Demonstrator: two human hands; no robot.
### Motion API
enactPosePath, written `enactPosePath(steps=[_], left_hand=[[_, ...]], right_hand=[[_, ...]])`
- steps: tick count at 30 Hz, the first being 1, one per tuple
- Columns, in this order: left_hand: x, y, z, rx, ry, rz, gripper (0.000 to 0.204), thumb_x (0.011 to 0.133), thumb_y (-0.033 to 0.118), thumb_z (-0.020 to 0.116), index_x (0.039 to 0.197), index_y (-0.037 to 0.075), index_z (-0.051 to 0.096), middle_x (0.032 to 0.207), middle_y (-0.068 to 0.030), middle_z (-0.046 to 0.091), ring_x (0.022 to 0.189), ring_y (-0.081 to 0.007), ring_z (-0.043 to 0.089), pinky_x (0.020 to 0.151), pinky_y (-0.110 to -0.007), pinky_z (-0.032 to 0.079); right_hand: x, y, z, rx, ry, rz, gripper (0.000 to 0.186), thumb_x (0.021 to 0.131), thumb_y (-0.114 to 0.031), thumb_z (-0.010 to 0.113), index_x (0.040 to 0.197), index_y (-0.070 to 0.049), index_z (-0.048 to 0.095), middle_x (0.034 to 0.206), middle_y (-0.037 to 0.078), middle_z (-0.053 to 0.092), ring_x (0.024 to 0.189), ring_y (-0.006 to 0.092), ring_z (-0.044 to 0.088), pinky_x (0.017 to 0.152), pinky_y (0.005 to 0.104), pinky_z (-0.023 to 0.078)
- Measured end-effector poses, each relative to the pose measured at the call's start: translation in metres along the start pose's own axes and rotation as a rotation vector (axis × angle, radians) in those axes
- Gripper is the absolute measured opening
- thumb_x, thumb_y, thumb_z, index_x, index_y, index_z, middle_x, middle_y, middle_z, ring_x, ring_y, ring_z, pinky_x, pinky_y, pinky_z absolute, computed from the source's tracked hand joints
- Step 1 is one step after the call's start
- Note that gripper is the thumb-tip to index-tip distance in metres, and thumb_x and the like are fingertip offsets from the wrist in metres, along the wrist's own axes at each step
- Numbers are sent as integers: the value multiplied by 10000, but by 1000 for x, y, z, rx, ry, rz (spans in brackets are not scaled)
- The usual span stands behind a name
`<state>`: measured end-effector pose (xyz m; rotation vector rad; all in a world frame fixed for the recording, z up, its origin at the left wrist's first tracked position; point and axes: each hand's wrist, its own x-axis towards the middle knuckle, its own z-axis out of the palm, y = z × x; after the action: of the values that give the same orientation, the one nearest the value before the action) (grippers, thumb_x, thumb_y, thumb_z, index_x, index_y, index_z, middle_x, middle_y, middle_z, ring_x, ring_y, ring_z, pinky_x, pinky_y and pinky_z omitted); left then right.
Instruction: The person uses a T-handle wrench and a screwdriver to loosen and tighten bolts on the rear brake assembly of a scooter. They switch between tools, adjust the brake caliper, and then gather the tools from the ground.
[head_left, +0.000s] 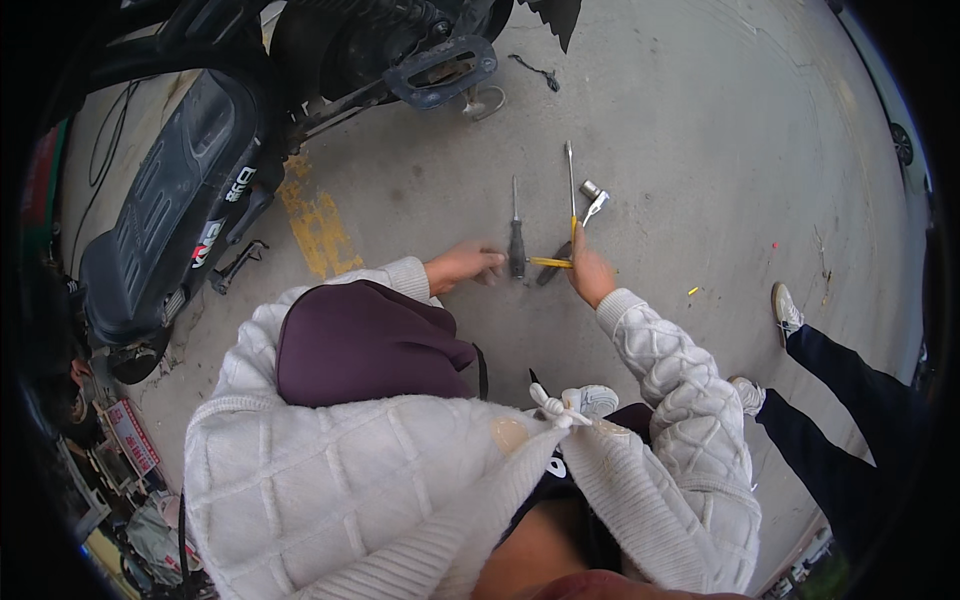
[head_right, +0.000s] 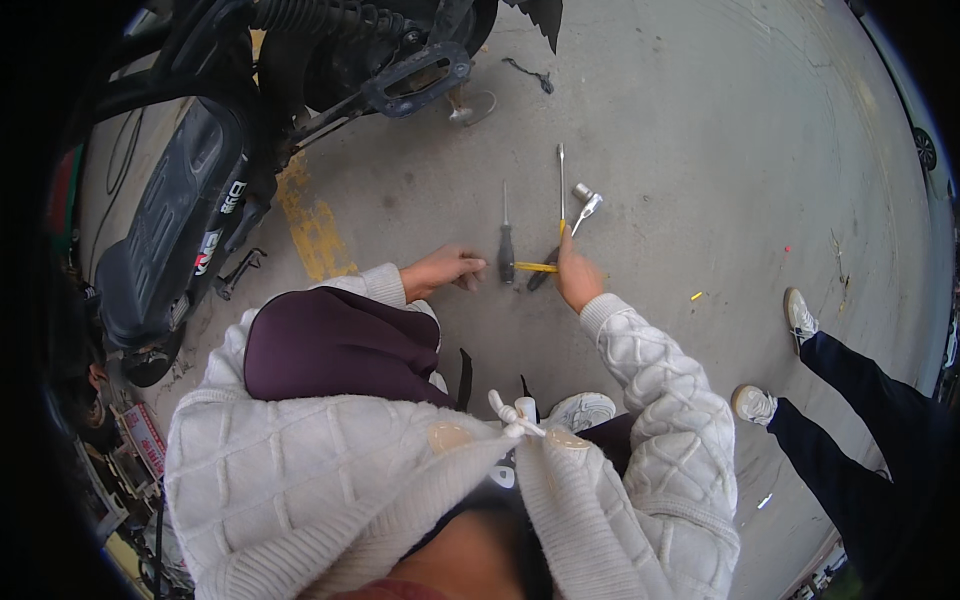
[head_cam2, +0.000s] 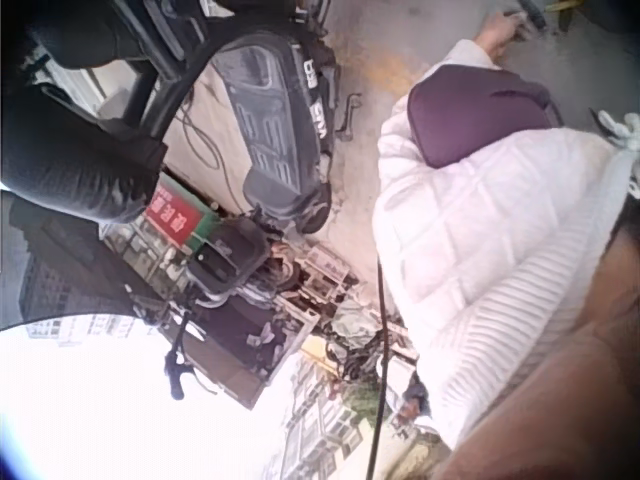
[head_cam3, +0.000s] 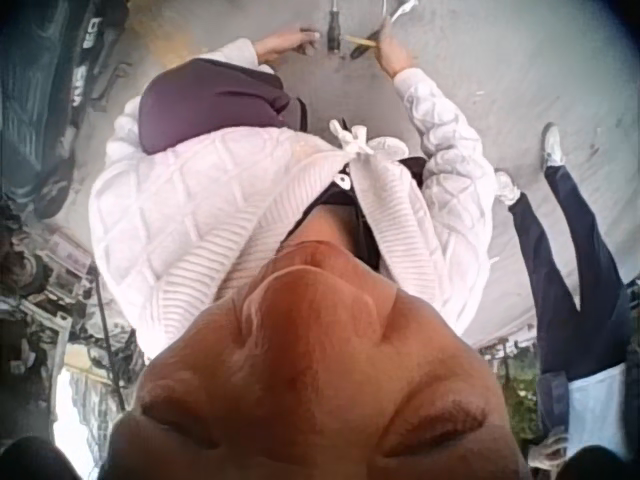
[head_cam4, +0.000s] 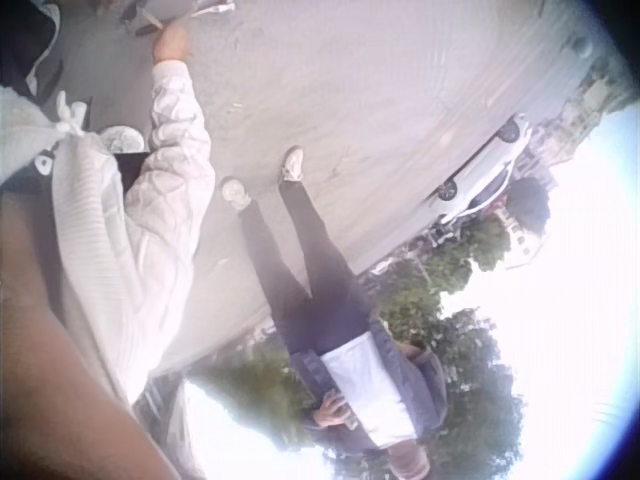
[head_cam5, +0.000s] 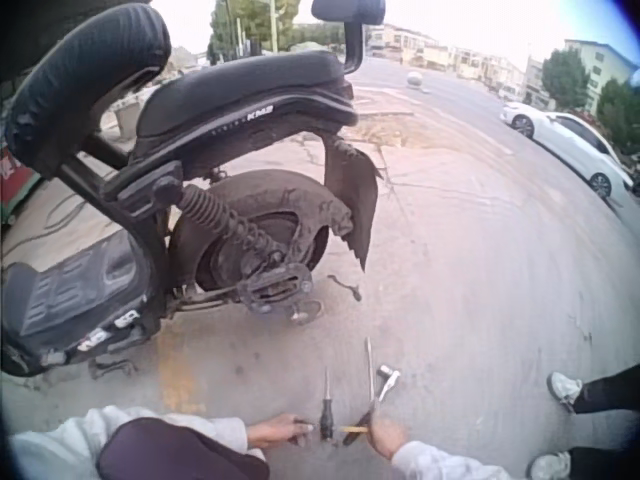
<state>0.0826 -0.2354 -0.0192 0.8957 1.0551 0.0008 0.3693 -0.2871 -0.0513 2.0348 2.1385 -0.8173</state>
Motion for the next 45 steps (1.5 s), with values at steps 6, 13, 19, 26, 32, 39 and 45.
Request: enactPosePath(steps=[6, 13, 19, 26, 32, 39, 45], left_hand=[[-23, 9, -37, 112, 85, 25, 298, 997, 236, 561, 1153, -10, 625, 972, -78, 671, 874, -158, 635, 821, -308, 503], [-134, 117, -67, 515, 357, 155, 328, 985, 253, 594, 1164, -18, 632, 989, -101, 674, 905, -177, 630, 825, -324, 502], [-243, 216, -8, 881, 634, 248, 353, 941, 318, 650, 1141, 27, 651, 977, -117, 688, 931, -247, 636, 906, -378, 452], [-316, 249, 85, 1203, 537, 203, 371, 880, 304, 699, 1173, 88, 625, 1039, -65, 658, 1046, -255, 611, 1147, -603, 194], [-345, 236, 137, 1171, 655, 140, 403, 833, 308, 746, 1156, 91, 639, 1015, -49, 644, 1025, -235, 619, 1147, -645, 164], [-355, 215, 186, 1118, 775, 68, 408, 799, 308, 768, 1133, 103, 653, 997, -33, 640, 1012, -212, 611, 1151, -662, 121], [-348, 205, 197, 1062, 827, 181, 404, 800, 290, 767, 1135, 93, 656, 971, -30, 641, 997, -216, 607, 1155, -653, 133]], right_hand=[[3, 22, -4, -296, -36, -118, 532, 841, -108, 634, 1338, -11, 472, 1075, 137, 626, 992, 318, 625, 815, 494, 465], [42, -5, -39, -93, 34, -374, 336, 813, -209, 729, 1073, -39, 602, 1087, 122, 590, 1057, 310, 578, 821, 458, 462], [47, -40, -40, -48, 7, -579, 287, 802, -231, 724, 1014, -58, 639, 1051, 118, 603, 1027, 303, 590, 820, 448, 464], [16, -89, -103, 29, -63, -990, 291, 801, -202, 718, 1022, -42, 616, 1022, 110, 592, 1003, 283, 588, 825, 415, 443], [-26, -108, -178, -93, -150, -1245, 357, 802, -213, 725, 1091, -47, 598, 1033, 100, 589, 998, 274, 584, 842, 399, 436], [-78, -88, -206, -134, -342, -1177, 391, 833, -243, 712, 1157, -54, 603, 1031, 110, 603, 977, 282, 603, 832, 402, 448], [-82, -72, -102, 326, -490, -816, 316, 871, -224, 658, 1108, -22, 603, 1043, 192, 630, 963, 378, 625, 825, 493, 483]])
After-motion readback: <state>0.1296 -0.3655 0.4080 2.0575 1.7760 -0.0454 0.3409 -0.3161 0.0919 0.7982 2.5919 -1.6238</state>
